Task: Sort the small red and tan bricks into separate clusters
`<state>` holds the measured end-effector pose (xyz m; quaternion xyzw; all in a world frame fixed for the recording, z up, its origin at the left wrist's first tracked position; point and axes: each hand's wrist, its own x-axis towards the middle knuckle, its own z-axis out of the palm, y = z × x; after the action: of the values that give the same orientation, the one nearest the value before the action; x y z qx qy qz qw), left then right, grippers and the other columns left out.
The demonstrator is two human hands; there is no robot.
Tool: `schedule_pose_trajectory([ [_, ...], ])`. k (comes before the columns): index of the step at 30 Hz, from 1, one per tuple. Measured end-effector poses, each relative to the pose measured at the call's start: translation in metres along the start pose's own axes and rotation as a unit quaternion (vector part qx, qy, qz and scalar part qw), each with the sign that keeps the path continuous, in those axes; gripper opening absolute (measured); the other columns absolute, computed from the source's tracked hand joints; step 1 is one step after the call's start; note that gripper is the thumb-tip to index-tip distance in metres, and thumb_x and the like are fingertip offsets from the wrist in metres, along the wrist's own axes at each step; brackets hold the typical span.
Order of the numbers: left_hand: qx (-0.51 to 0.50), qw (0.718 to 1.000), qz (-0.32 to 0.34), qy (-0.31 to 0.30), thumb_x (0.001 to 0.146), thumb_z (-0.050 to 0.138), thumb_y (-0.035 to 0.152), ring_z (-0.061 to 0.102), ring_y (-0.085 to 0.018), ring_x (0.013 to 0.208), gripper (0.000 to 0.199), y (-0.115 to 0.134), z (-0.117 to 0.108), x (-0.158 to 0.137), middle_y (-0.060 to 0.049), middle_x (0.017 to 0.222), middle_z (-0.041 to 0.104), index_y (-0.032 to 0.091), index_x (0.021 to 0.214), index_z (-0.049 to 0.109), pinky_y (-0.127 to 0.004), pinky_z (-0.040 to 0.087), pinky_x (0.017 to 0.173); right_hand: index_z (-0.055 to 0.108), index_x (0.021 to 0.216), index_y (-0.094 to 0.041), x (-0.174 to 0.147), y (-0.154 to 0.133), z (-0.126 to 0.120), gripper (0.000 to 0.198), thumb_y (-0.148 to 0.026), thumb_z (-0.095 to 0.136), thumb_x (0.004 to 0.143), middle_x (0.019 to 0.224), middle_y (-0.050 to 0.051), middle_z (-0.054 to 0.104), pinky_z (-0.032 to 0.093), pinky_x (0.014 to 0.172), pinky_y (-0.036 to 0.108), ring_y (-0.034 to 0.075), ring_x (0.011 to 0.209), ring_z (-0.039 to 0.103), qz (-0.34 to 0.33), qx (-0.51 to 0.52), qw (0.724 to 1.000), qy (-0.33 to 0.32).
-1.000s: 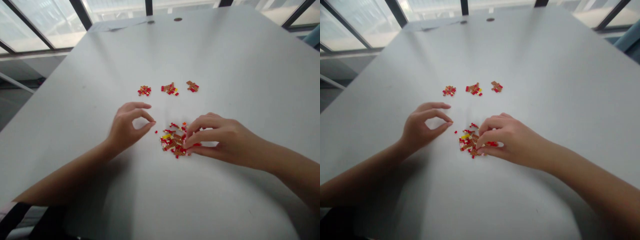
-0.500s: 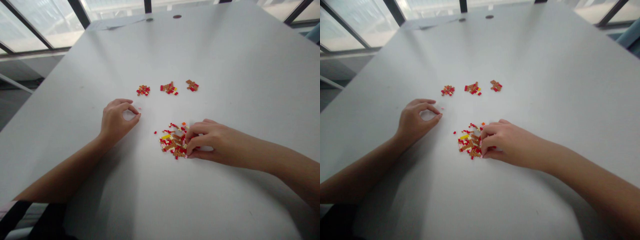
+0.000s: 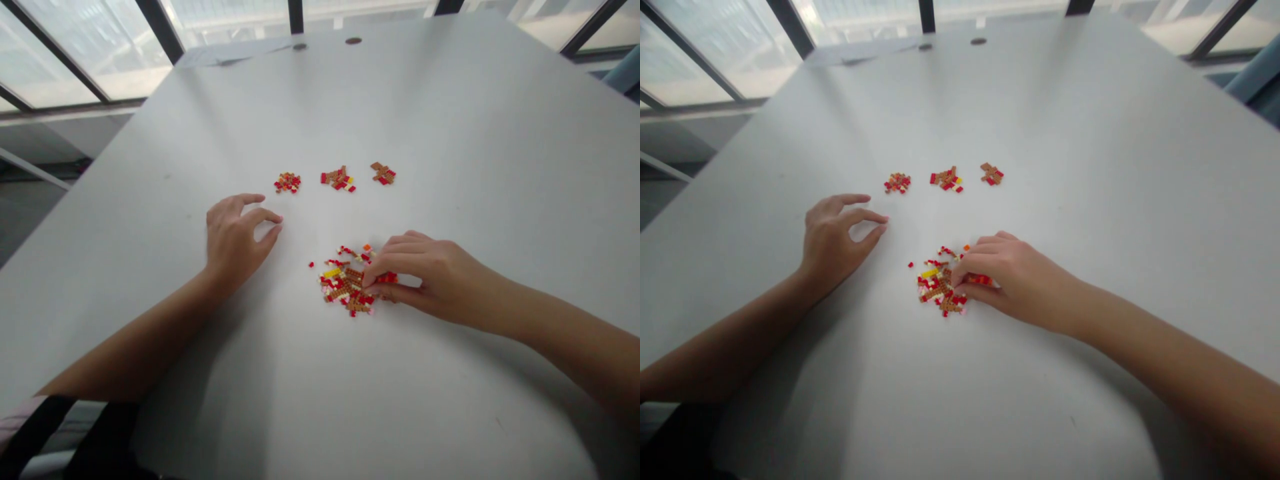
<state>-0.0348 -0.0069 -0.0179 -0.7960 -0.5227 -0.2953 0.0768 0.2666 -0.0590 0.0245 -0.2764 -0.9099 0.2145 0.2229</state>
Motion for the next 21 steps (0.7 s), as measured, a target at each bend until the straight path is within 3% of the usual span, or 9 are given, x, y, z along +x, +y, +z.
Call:
schedule_pose_trajectory([
  [6,-0.011,0.999,0.036,0.005,0.087,0.068,0.028,0.063,-0.028,0.114,0.009,0.008,-0.005,-0.001,-0.007,0.122,0.068,0.028,0.095,0.072,-0.052,0.047,0.101,0.069,0.091,-0.021,0.000,0.000,0.003,0.013,-0.025,0.058,0.096,0.081,0.003,0.075,0.051,0.069,0.030,0.015,0.073,0.067,0.024,-0.003,0.999,0.030],
  [10,-0.079,0.987,0.136,-0.036,0.090,0.066,0.026,0.062,-0.025,0.119,0.004,0.032,-0.014,-0.005,-0.007,0.126,0.067,0.025,0.093,0.069,-0.047,0.047,0.104,0.070,0.092,-0.021,0.002,-0.005,0.008,0.012,-0.022,0.059,0.095,0.086,0.004,0.076,0.053,0.067,0.028,0.015,0.076,0.069,0.033,-0.002,0.998,0.054],
  [14,-0.172,0.947,0.251,-0.098,0.095,0.061,0.027,0.066,-0.021,0.111,0.010,0.055,-0.021,-0.010,-0.008,0.121,0.070,0.022,0.104,0.065,-0.038,0.051,0.099,0.070,0.092,-0.019,0.005,-0.014,0.013,0.011,-0.017,0.060,0.094,0.090,0.006,0.077,0.055,0.069,0.026,0.015,0.079,0.070,0.021,-0.015,0.996,0.090],
  [21,-0.271,0.933,0.201,-0.125,0.095,0.064,0.027,0.068,-0.018,0.107,0.005,0.072,-0.027,-0.010,-0.005,0.115,0.073,0.023,0.095,0.066,-0.033,0.053,0.099,0.066,0.088,-0.021,0.008,-0.024,0.019,0.008,-0.014,0.067,0.090,0.085,0.002,0.077,0.056,0.076,0.028,0.014,0.078,0.071,-0.033,-0.047,0.987,0.148],
])
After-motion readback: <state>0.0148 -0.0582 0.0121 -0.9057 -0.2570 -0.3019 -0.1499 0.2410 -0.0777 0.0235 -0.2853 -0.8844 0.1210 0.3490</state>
